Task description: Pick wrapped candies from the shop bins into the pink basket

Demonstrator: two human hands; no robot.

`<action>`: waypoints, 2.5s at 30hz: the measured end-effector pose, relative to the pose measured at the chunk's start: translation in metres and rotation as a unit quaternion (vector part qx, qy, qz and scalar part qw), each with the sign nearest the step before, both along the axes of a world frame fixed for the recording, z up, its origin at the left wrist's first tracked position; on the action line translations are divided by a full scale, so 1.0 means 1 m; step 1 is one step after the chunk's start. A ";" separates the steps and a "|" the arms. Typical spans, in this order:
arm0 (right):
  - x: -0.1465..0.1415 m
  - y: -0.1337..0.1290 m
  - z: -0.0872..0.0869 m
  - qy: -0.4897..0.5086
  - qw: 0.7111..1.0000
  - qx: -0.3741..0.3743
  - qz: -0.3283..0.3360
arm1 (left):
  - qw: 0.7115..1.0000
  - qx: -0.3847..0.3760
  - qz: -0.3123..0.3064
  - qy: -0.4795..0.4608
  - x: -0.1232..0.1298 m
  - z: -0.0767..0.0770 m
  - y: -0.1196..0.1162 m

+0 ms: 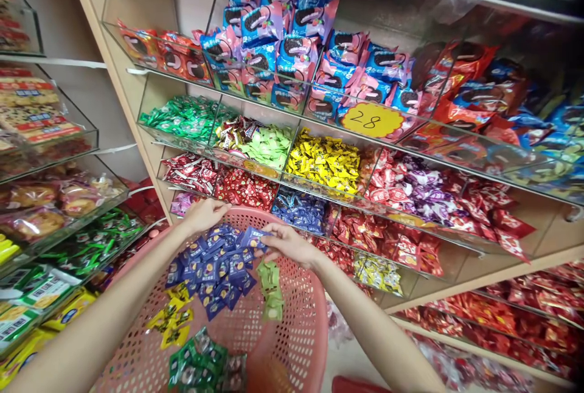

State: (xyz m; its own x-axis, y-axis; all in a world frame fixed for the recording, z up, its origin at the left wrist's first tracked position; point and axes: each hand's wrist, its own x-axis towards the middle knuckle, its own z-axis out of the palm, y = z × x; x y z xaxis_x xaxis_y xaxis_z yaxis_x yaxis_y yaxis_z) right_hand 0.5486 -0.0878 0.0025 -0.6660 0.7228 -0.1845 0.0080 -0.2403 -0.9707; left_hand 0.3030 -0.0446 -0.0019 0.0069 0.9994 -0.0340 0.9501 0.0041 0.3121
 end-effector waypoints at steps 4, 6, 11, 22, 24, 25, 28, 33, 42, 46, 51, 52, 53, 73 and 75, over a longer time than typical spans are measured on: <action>-0.025 0.013 -0.010 -0.068 0.995 0.052 0.045 | 1.000 0.009 0.009 -0.010 0.000 0.002 -0.008; -0.036 0.016 -0.017 -0.089 0.991 0.079 0.065 | 1.000 0.008 0.012 -0.014 -0.001 0.003 -0.011; -0.059 0.022 -0.036 -0.117 0.984 0.108 0.075 | 1.000 0.015 0.008 -0.009 -0.002 0.004 -0.014; -0.081 0.029 -0.025 -0.257 0.884 0.370 0.124 | 0.999 0.017 -0.003 -0.026 -0.004 -0.002 -0.008; -0.083 0.029 -0.026 -0.273 0.867 0.401 0.114 | 0.999 0.018 0.002 -0.027 -0.004 -0.001 -0.010; -0.083 0.029 -0.027 -0.280 0.859 0.415 0.105 | 0.999 0.018 0.004 -0.026 -0.004 0.000 -0.011; -0.082 0.025 -0.027 -0.303 0.836 0.450 0.079 | 1.000 0.017 0.010 -0.017 -0.004 0.001 -0.014; -0.080 0.016 -0.020 -0.344 0.788 0.509 0.047 | 1.000 0.017 0.006 -0.010 -0.004 0.000 -0.013; -0.026 -0.044 0.019 -0.241 0.838 0.480 -0.095 | 1.000 0.015 -0.006 -0.019 -0.017 -0.001 -0.011; 0.020 -0.095 -0.010 -0.223 0.810 0.396 -0.371 | 1.000 0.002 0.016 -0.016 -0.021 -0.002 -0.005; 0.046 -0.131 -0.076 -0.113 0.814 0.132 -0.554 | 1.000 0.006 -0.014 -0.019 -0.014 -0.004 0.005; 0.047 -0.133 -0.085 -0.092 0.820 0.075 -0.560 | 1.000 0.007 -0.011 -0.021 -0.013 -0.005 0.006; 0.046 -0.135 -0.092 -0.081 0.824 0.022 -0.561 | 1.000 0.006 -0.014 -0.023 -0.012 -0.006 0.007; 0.010 -0.157 -0.064 0.005 0.865 -0.084 -0.494 | 0.991 -0.063 0.025 -0.112 -0.048 -0.030 -0.030; 0.013 -0.151 -0.063 0.015 0.867 -0.096 -0.488 | 0.992 -0.056 0.022 -0.109 -0.046 -0.030 -0.025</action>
State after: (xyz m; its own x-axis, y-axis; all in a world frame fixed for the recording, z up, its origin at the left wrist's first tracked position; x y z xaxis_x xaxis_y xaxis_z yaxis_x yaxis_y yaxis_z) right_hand 0.5621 -0.2391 -0.0602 0.2387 0.9030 -0.3572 -0.3157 -0.2757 -0.9079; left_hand 0.2569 -0.0697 -0.0316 -0.0175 0.9889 -0.1475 0.8585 0.0905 0.5047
